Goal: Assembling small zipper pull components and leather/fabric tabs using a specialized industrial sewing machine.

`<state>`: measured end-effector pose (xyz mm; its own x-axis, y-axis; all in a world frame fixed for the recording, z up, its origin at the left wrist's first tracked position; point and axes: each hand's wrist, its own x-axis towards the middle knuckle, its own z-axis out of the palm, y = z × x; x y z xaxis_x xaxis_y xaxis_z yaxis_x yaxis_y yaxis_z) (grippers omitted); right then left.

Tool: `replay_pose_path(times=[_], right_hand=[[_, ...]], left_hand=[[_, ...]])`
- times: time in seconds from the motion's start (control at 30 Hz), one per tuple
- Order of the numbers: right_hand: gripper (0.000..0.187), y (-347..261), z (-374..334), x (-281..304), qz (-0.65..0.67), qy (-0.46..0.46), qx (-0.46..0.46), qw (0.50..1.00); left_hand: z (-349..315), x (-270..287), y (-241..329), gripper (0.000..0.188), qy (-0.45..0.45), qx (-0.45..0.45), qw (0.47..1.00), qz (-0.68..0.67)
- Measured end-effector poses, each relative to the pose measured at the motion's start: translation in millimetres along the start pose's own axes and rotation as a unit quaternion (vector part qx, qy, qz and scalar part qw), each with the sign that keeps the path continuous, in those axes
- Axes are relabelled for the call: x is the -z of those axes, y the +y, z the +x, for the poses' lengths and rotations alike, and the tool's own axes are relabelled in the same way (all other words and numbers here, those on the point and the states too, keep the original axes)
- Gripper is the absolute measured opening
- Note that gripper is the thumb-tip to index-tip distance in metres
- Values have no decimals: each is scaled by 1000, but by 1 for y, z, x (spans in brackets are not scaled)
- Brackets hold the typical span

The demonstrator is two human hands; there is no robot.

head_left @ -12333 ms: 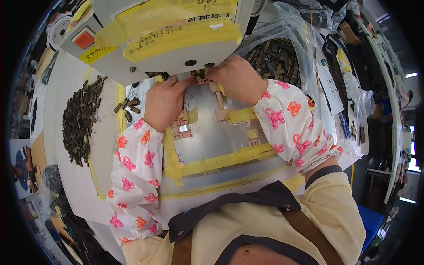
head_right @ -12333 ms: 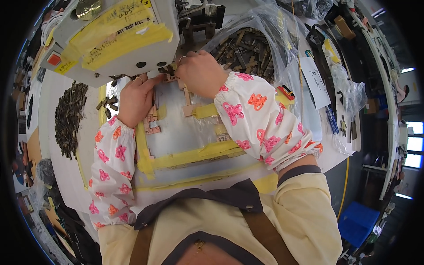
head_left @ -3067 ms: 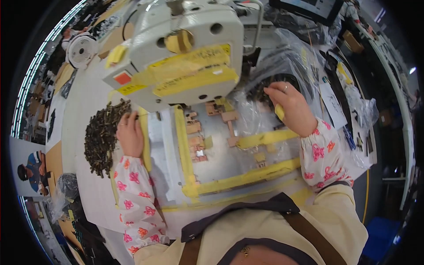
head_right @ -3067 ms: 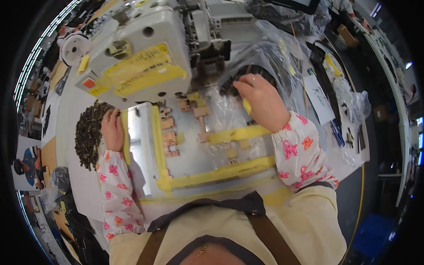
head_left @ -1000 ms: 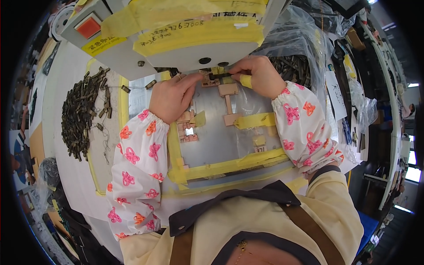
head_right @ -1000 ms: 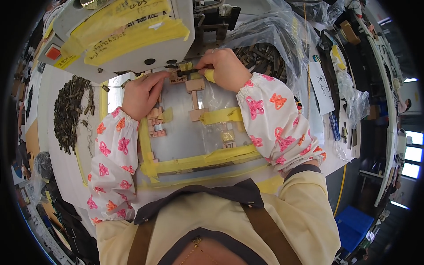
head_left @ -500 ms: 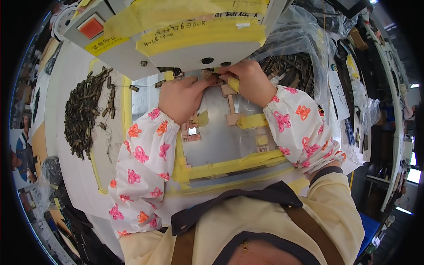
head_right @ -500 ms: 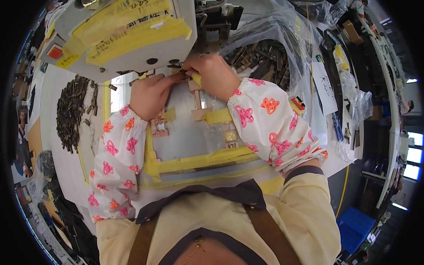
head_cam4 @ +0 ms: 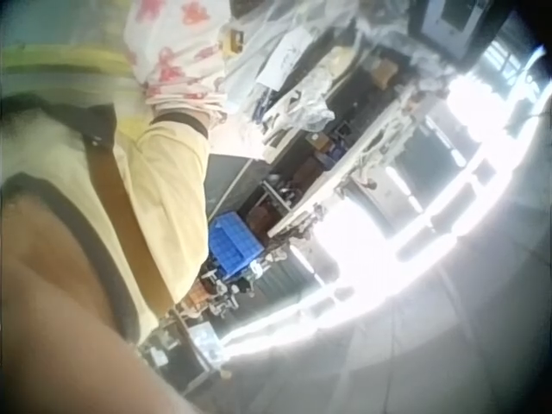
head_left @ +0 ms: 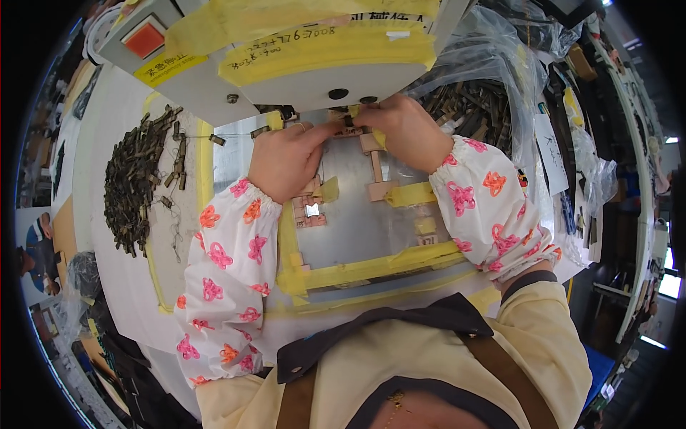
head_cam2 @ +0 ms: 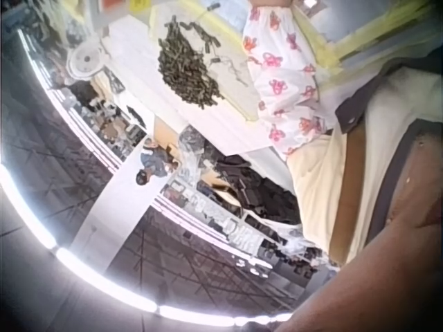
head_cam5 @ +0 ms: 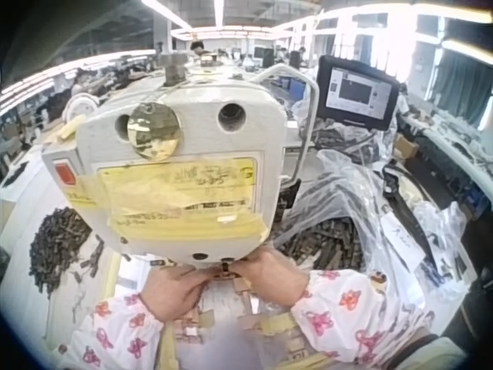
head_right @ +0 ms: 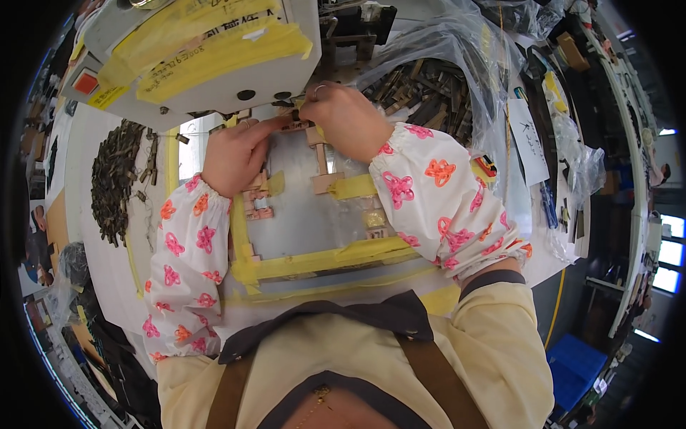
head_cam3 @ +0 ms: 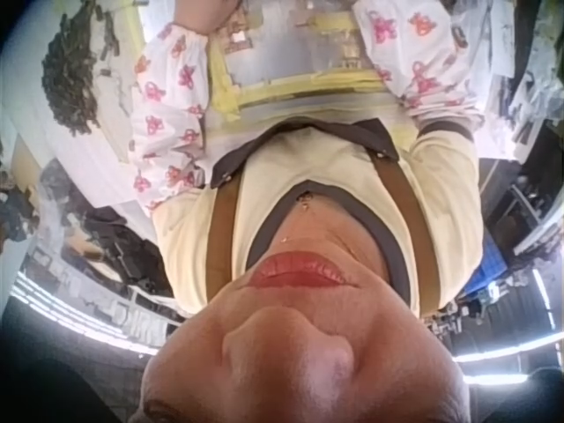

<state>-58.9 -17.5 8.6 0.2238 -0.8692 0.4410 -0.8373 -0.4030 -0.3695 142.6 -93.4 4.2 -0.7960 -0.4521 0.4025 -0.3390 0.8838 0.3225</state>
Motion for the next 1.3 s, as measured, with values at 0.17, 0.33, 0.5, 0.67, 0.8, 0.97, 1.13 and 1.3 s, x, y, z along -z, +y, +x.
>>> replay_pose_path(times=[0.17,0.33,0.5,0.67,0.8,0.97,1.13,1.3], right_hand=[[19,1,0,4,21,-22,-24,999],[19,2,-1,3,20,-16,-14,1000],[19,6,0,3,24,-22,-4,999],[18,6,6,4,14,-19,31,999],[18,5,2,2,-8,8,26,1000],[18,5,0,2,10,-10,11,1000],[18,3,0,0,-29,-18,3,999],[19,1,-1,8,-73,3,41,996]], left_hand=[[1,3,2,40,-31,-1,1000,2],[3,5,4,40,-45,-3,999,27],[9,2,3,32,-43,-4,999,33],[18,7,2,33,-94,10,995,5],[6,2,2,27,-10,24,1000,-15],[0,4,0,22,-9,70,996,-61],[-5,1,-4,27,-7,14,1000,11],[0,5,0,31,8,1,999,39]])
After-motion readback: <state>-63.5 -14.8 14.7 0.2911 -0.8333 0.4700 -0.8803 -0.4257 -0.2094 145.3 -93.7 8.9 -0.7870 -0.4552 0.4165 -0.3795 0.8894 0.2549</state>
